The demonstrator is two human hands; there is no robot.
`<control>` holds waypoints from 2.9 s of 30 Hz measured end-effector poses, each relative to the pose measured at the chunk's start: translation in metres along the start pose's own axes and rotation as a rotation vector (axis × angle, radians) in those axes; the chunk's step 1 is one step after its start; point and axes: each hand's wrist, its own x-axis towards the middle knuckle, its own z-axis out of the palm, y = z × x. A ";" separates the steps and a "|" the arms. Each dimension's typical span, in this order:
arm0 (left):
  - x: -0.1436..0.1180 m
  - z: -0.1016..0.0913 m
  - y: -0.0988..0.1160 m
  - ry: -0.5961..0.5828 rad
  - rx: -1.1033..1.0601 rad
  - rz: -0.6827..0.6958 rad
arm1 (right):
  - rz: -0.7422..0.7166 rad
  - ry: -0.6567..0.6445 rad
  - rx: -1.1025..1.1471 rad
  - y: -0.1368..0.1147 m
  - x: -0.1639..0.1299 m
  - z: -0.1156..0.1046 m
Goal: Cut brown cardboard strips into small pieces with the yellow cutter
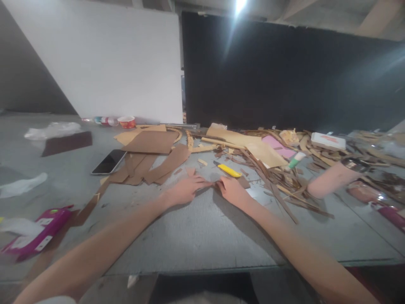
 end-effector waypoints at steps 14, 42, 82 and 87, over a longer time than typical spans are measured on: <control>0.002 0.000 0.006 -0.028 0.050 -0.015 | 0.049 -0.032 0.004 0.000 0.003 -0.012; 0.010 -0.001 0.018 -0.071 0.300 -0.055 | 0.048 -0.074 -0.102 0.000 0.007 -0.012; 0.018 0.013 0.042 -0.008 0.316 -0.302 | 0.061 -0.082 -0.078 -0.002 0.008 -0.019; 0.016 0.014 0.041 0.053 0.358 -0.317 | 0.059 -0.074 -0.091 -0.003 0.007 -0.020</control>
